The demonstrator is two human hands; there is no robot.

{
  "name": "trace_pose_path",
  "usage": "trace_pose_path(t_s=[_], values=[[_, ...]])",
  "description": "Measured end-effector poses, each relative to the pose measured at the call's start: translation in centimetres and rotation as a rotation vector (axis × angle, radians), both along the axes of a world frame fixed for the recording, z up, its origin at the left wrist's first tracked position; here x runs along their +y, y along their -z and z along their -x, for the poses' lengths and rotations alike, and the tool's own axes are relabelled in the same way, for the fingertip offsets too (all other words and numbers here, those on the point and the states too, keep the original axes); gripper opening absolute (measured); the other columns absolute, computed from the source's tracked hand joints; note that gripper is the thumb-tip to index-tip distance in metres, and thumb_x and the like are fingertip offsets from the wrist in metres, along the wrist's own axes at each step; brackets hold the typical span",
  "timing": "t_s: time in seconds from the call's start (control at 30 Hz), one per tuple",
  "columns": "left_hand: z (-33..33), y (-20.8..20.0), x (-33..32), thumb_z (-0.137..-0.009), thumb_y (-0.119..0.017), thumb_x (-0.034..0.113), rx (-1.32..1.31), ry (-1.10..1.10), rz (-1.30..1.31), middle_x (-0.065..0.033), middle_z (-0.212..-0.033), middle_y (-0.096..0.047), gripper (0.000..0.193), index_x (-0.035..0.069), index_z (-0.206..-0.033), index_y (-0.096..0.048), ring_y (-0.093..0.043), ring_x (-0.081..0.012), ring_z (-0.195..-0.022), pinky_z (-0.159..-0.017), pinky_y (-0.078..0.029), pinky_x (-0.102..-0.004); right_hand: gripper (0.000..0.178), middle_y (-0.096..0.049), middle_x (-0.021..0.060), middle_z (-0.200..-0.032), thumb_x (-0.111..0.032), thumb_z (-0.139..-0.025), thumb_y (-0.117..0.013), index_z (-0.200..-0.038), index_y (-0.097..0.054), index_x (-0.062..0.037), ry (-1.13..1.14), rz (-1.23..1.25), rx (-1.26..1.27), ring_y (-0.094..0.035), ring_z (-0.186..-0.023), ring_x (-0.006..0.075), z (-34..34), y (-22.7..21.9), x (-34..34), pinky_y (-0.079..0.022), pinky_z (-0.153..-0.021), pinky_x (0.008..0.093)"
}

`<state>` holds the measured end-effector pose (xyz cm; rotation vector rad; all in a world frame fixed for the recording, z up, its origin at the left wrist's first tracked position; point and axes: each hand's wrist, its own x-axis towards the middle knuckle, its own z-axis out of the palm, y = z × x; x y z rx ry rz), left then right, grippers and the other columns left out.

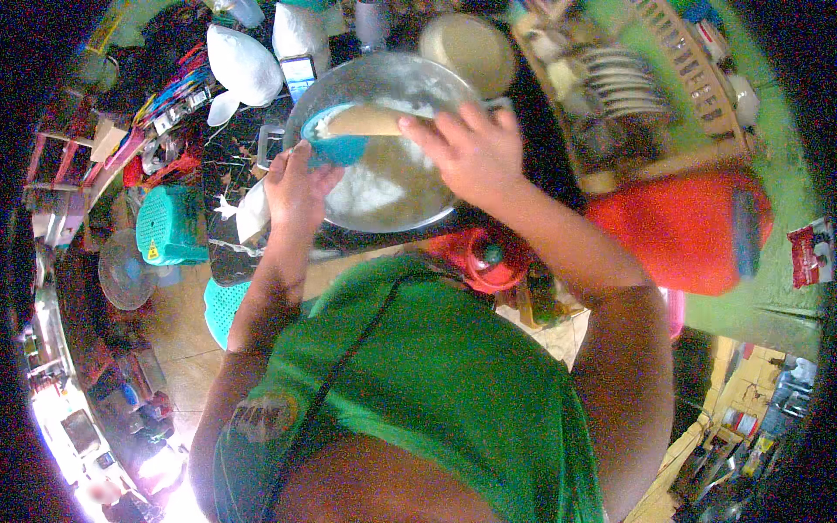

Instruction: The person scoops cooked white rice from a large metal bowl into small plastic bags using a green plastic scoop. They then tie the bags closed and place them on the table.

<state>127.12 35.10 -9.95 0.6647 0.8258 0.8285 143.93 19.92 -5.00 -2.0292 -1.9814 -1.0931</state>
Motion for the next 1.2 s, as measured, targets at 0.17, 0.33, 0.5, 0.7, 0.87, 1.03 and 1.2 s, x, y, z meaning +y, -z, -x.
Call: trace_pose_path(t_s=[0.17, 0.33, 0.5, 0.7, 0.87, 1.03, 1.2], values=[[1.3, -0.3, 0.3, -0.081, -0.061, 0.015, -0.179, -0.032, -0.026, -0.0108, -0.089, -0.055, 0.017, 0.006, -0.089, -0.049, -0.059, -0.0244, -0.072, -0.062, -0.055, -0.0372, 0.041, -0.048, -0.0075, -0.072, -0.022, -0.069, -0.054, -0.109, -0.059, -0.0310, -0.030, -0.035, 0.029, -0.047, -0.071, 0.0148, 0.2, -0.9, 0.1, -0.032, -0.056, 0.0345], [1.7, 0.5, 1.3, -0.082, -0.061, 0.013, -0.152, -0.095, -0.044, -0.0099, -0.088, -0.056, 0.015, 0.007, -0.087, -0.048, -0.059, -0.0236, -0.073, -0.062, -0.055, -0.0373, 0.051, -0.051, -0.0068, -0.072, -0.014, -0.061, -0.059, -0.109, -0.060, -0.0309, -0.026, -0.044, 0.082, -0.047, -0.065, 0.0151, -1.1, -1.3, 0.2, -0.029, -0.055, 0.0322], [2.7, 0.1, 2.5, -0.080, -0.062, 0.011, -0.057, -0.180, -0.158, -0.0070, -0.083, -0.055, 0.016, 0.004, -0.086, -0.049, -0.058, -0.0183, -0.071, -0.062, -0.053, -0.0302, 0.042, -0.061, -0.0009, -0.077, -0.021, -0.066, -0.058, -0.107, -0.061, -0.0279, 0.072, 0.308, 0.158, -0.058, -0.075, 0.0180, -2.2, -0.5, 1.0, -0.038, -0.064, 0.0380], [3.2, 0.2, 2.3, -0.080, -0.060, 0.009, 0.351, -0.051, -0.432, -0.0065, -0.090, -0.056, 0.016, 0.000, -0.091, -0.052, -0.056, -0.0141, -0.071, -0.060, -0.050, -0.0249, 0.023, -0.065, 0.0048, -0.075, -0.021, -0.069, -0.057, -0.090, -0.066, -0.0220, 0.303, 0.702, 0.225, -0.063, -0.073, 0.0233, -5.5, 3.2, 9.6, -0.042, -0.072, 0.0405], [4.6, 0.3, 2.8, -0.079, -0.062, 0.005, 0.261, -0.109, -0.327, -0.0101, -0.096, -0.056, 0.019, -0.002, -0.093, -0.052, -0.060, -0.0196, -0.076, -0.064, -0.055, -0.0314, 0.016, -0.065, 0.0038, -0.073, -0.020, -0.072, -0.056, -0.083, -0.067, -0.0182, 0.157, 0.721, 0.008, -0.063, -0.073, 0.0216, -3.5, 5.4, 13.5, -0.043, -0.075, 0.0397], [5.0, 0.8, 2.2, -0.078, -0.063, 0.009, 0.189, -0.164, -0.307, -0.0063, -0.086, -0.055, 0.026, -0.003, -0.099, -0.053, -0.056, -0.0135, -0.072, -0.062, -0.050, -0.0255, 0.012, -0.064, 0.0028, -0.070, -0.020, -0.071, -0.057, -0.076, -0.068, -0.0190, -0.048, 0.709, 0.072, -0.062, -0.072, 0.0206, -2.2, 7.5, 12.7, -0.041, -0.081, 0.0374], [5.5, 1.8, 2.6, -0.079, -0.062, 0.011, 0.216, -0.124, -0.331, -0.0081, -0.084, -0.057, 0.035, -0.007, -0.106, -0.050, -0.056, -0.0113, -0.066, -0.056, -0.048, -0.0234, 0.014, -0.062, 0.0054, -0.066, -0.026, -0.064, -0.062, -0.071, -0.067, -0.0151, -0.175, 0.900, -0.068, -0.060, -0.067, 0.0228, -0.1, 4.5, 10.4, -0.041, -0.076, 0.0369]])
